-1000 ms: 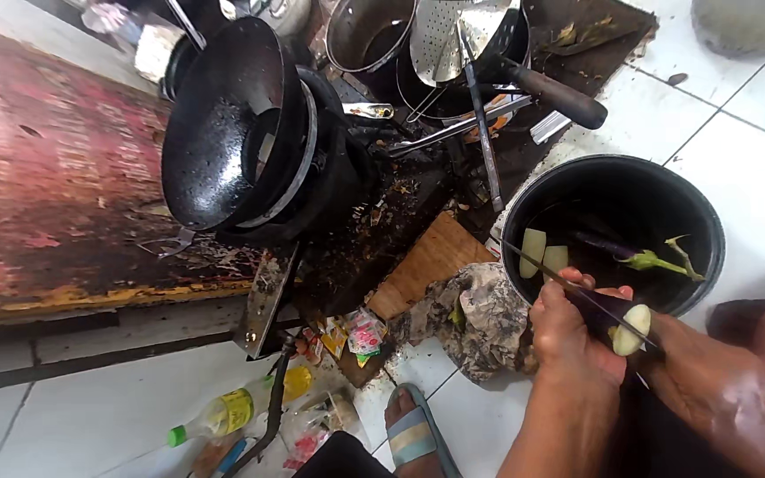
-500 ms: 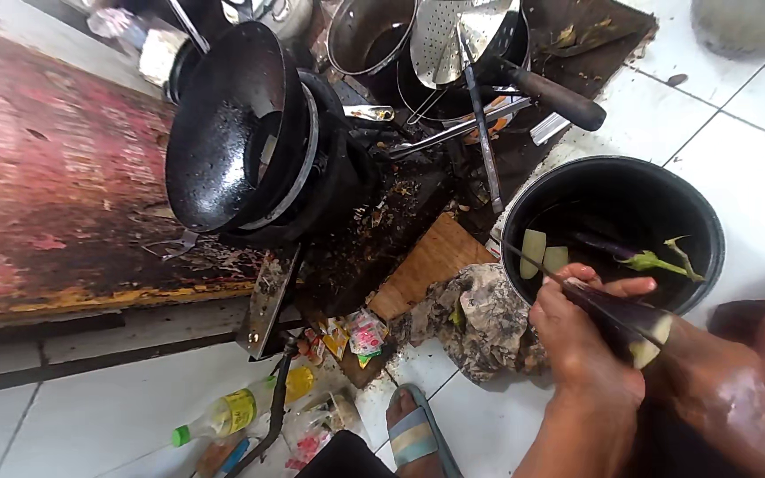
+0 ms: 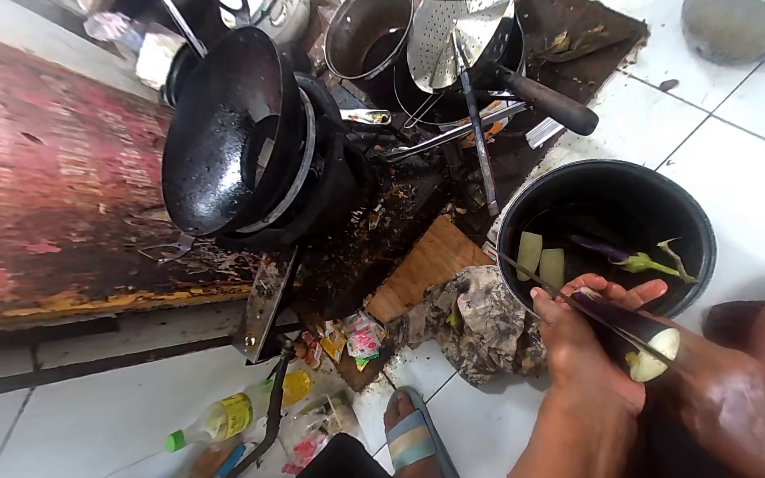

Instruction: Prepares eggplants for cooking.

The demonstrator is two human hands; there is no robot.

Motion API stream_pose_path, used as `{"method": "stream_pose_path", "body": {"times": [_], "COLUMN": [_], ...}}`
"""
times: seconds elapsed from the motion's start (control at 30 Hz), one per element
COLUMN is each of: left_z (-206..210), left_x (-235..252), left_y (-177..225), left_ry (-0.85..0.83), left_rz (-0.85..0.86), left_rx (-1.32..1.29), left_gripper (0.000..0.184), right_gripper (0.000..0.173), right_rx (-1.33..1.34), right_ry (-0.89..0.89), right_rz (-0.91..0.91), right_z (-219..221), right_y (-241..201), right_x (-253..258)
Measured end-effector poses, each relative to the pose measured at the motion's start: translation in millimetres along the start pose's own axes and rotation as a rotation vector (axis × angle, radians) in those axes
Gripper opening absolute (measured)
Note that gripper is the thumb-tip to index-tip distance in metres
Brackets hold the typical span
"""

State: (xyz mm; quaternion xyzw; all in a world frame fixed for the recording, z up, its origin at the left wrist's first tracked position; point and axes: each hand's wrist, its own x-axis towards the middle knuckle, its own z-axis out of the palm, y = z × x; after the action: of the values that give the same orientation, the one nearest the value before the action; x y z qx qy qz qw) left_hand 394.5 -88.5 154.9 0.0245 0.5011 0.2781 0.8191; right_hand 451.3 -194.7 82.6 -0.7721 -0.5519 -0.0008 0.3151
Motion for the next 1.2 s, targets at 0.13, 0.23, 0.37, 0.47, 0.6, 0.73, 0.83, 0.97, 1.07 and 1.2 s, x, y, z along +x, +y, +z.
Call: {"method": "stream_pose_path", "body": {"times": [0.13, 0.23, 0.37, 0.47, 0.6, 0.73, 0.83, 0.97, 1.07, 1.2], "left_z": [-1.1, -0.9, -2.5, -2.4, -2.4, -18.1, -47.2, -55.1, -52.7, -38.4], "left_x": [-3.5, 0.8, -0.8, -1.0, -0.4, 9.7, 17.6, 16.0, 18.9, 12.9], "left_y": [-17.6, -19.6, -11.0, -6.1, -3.5, -6.4, -5.3, -3.1, -1.2, 2.8], "left_ry": [0.049, 0.105, 0.046, 0.030, 0.042, 0.003, -0.179, -0.262, -0.345, -0.218], "left_rz": [0.363, 0.421, 0.232, 0.071, -0.010, 0.109, 0.343, 0.536, 0.627, 0.456], "left_rx": [0.209, 0.212, 0.125, 0.049, 0.015, 0.391, 0.984, 1.191, 1.250, 1.220], "left_gripper": [0.062, 0.064, 0.052, 0.065, 0.078, 0.076, 0.065, 0.086, 0.091, 0.072], "right_gripper": [0.032, 0.033, 0.033, 0.033, 0.035, 0.040, 0.042, 0.044, 0.045, 0.045], "right_rx": [0.081, 0.089, 0.038, 0.043, 0.015, -0.030, -0.028, 0.034, 0.009, -0.029], "right_ry": [0.022, -0.014, -0.067, -0.079, -0.034, -0.076, -0.152, -0.138, -0.104, -0.132], "right_rz": [0.041, 0.052, 0.052, 0.055, 0.022, 0.146, 0.232, 0.260, 0.245, 0.239], "right_z": [2.2, 1.1, -1.7, 1.8, 1.2, 2.9, 5.4, 3.7, 1.6, -1.4], "right_y": [-4.2, -9.7, -6.8, -0.2, 1.4, -4.6, -4.7, -5.6, -4.8, -9.3], "right_x": [3.5, 8.7, 3.2, -5.7, -5.8, -2.0, 0.9, 1.8, 1.6, 5.5]}}
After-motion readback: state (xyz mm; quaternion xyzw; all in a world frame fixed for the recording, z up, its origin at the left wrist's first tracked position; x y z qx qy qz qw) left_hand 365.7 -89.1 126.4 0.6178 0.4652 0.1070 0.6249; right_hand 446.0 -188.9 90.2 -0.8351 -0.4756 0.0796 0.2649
